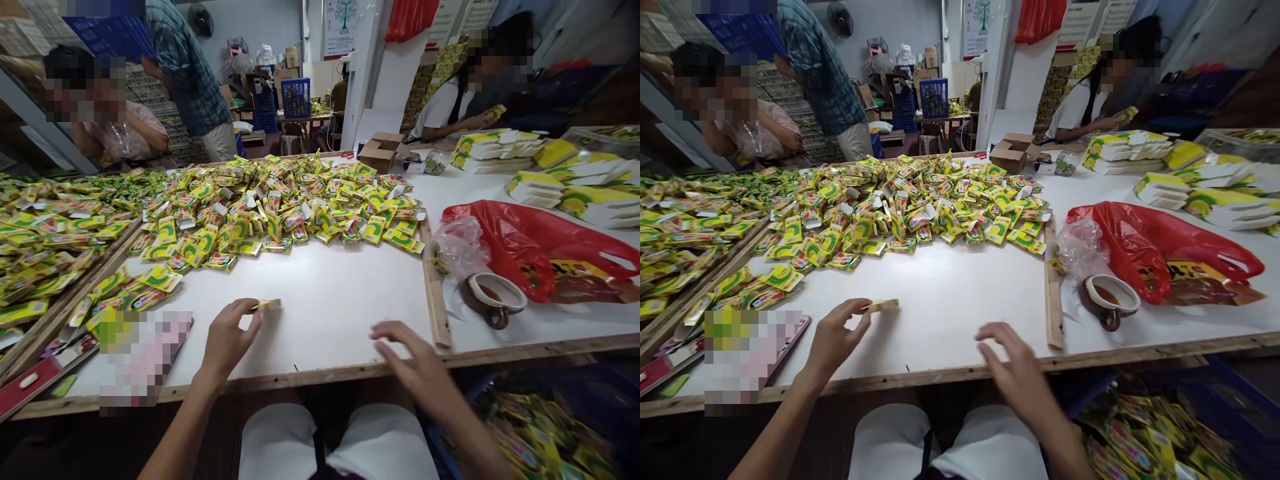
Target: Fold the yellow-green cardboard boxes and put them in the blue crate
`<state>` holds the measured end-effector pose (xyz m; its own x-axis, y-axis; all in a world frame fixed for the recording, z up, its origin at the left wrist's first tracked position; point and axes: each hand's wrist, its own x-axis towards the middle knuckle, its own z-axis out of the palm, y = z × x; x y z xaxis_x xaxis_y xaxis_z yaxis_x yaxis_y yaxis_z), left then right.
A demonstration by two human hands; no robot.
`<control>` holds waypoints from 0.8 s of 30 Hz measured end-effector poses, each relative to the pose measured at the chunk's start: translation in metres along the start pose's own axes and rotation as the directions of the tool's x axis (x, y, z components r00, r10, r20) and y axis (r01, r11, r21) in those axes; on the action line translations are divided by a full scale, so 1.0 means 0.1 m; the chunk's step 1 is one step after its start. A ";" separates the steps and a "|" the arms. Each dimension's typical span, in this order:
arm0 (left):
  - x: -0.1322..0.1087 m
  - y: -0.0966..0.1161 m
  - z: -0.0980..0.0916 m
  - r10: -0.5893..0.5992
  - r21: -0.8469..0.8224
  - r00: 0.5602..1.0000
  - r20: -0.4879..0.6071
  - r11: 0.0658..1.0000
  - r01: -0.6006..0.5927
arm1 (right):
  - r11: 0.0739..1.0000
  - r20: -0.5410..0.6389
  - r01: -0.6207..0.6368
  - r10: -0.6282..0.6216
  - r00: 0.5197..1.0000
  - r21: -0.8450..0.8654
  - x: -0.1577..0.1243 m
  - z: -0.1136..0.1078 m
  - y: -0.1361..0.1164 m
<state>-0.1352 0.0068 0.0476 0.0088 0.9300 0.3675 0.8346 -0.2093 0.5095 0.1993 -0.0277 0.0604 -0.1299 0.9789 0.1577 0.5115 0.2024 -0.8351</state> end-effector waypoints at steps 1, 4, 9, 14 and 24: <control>0.01 0.17 0.00 0.021 -0.074 0.998 0.058 0.997 -0.017 | 0.996 0.022 0.056 -0.058 0.998 0.063 0.09 0.24 -0.10; 0.02 0.53 0.11 0.059 -0.293 0.976 0.207 0.956 0.004 | 0.972 0.079 0.123 -0.141 0.987 0.201 0.27 0.77 -0.22; -0.12 0.64 0.50 -0.161 -0.632 0.970 0.184 0.736 0.242 | 0.906 0.084 -0.050 0.017 0.996 0.421 0.33 1.08 -0.05; -0.29 0.60 0.67 -0.104 -0.697 0.949 0.297 0.655 0.290 | 0.802 0.041 -0.107 0.103 0.994 0.587 0.28 1.06 0.09; -0.18 0.62 0.70 -0.056 -0.705 0.917 0.395 0.622 0.341 | 0.908 0.114 -0.075 0.030 0.993 0.412 0.47 0.90 0.21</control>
<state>-0.0449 -0.0015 0.0178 0.1785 0.9839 0.0013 0.1341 -0.0256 0.9906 0.1276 0.0200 0.0026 -0.2108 0.9749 0.0715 0.1239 0.0992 -0.9873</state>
